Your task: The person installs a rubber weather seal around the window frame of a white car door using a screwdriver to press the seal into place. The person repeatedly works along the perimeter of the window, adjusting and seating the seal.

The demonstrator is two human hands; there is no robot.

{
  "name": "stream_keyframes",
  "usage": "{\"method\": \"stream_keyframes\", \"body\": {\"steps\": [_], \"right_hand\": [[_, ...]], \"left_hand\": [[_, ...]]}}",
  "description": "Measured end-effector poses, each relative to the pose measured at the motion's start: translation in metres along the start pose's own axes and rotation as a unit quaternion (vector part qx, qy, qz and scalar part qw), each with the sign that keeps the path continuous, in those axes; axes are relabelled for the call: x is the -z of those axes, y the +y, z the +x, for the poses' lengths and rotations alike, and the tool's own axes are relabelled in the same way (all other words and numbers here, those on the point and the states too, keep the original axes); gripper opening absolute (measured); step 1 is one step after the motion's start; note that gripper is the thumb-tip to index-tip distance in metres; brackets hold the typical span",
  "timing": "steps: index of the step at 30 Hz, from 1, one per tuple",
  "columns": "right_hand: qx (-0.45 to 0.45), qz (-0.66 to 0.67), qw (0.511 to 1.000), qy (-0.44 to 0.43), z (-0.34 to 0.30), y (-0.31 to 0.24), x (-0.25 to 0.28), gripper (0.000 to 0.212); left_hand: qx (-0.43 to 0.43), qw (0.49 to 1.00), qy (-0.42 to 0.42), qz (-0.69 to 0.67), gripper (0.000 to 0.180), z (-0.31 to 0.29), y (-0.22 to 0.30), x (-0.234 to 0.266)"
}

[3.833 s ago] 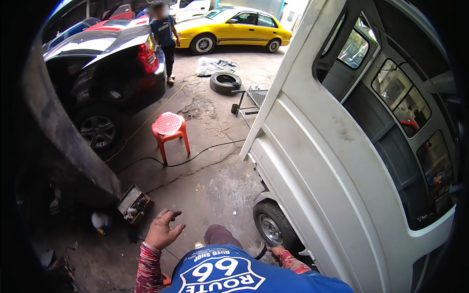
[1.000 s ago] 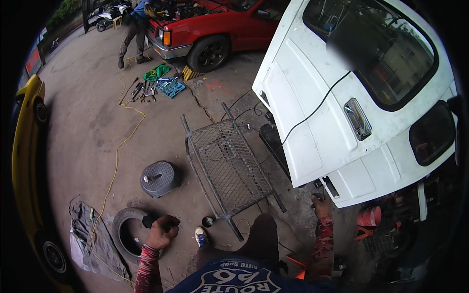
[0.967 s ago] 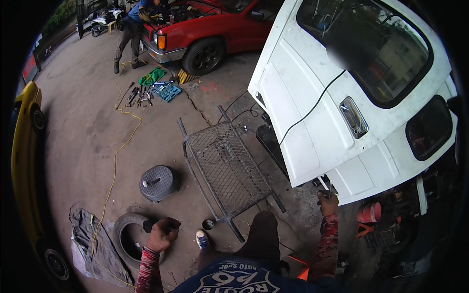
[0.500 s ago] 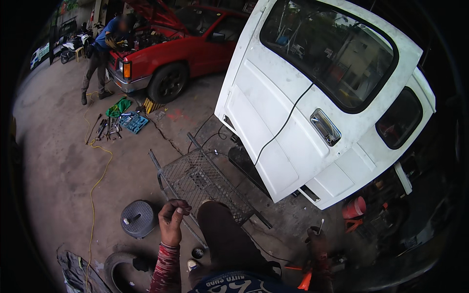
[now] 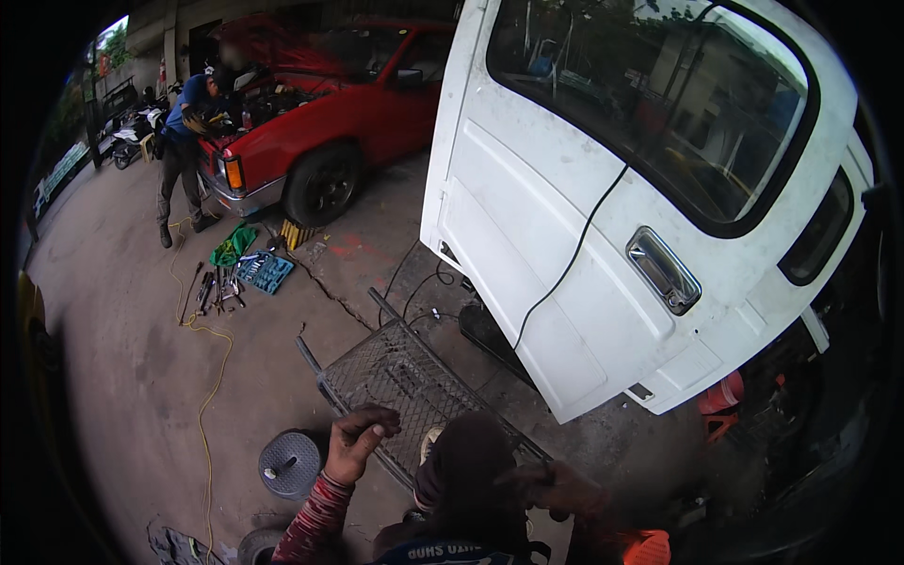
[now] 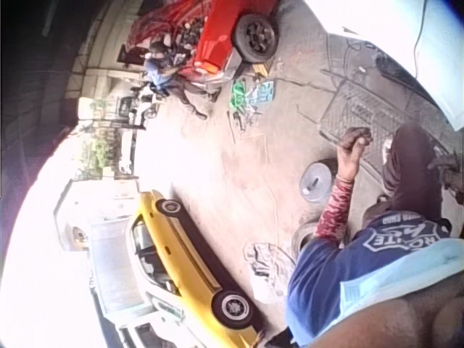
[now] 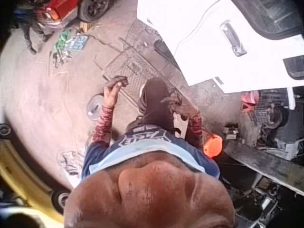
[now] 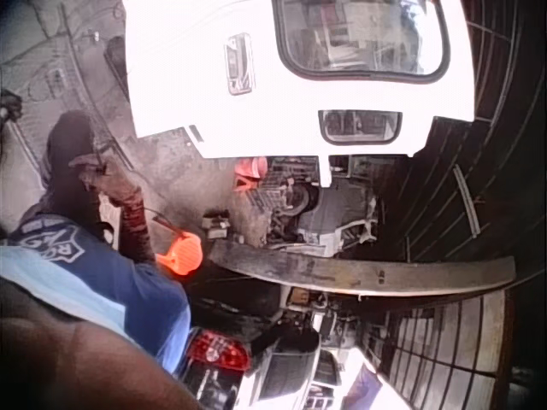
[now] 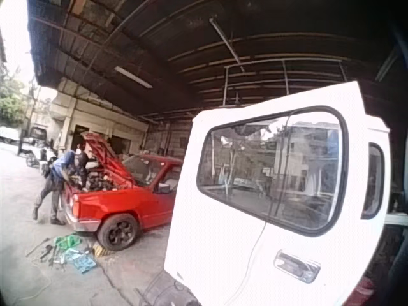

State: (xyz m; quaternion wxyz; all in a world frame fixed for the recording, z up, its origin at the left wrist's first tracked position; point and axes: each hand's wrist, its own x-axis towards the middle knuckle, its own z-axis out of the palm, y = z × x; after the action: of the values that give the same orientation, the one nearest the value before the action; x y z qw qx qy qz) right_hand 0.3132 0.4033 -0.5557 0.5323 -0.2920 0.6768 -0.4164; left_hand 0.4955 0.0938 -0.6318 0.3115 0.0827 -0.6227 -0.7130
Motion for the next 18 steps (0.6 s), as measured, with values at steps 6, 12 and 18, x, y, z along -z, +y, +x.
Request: {"method": "stream_keyframes", "body": {"steps": [6, 12, 18], "right_hand": [[0.38, 0.033, 0.885, 0.267, 0.005, -0.218, 0.143, 0.051], [0.415, 0.161, 0.737, 0.508, -0.014, -0.41, 0.21, 0.052], [0.353, 0.206, 0.704, 0.58, -0.037, -0.503, 0.251, 0.045]], "left_hand": [[-0.196, 0.958, -0.209, -0.02, 0.037, 0.266, 0.145, -0.094], [-0.279, 0.924, -0.243, -0.096, 0.047, 0.443, 0.315, -0.214], [-0.252, 0.925, -0.282, -0.031, 0.04, 0.496, 0.376, -0.274]]}}
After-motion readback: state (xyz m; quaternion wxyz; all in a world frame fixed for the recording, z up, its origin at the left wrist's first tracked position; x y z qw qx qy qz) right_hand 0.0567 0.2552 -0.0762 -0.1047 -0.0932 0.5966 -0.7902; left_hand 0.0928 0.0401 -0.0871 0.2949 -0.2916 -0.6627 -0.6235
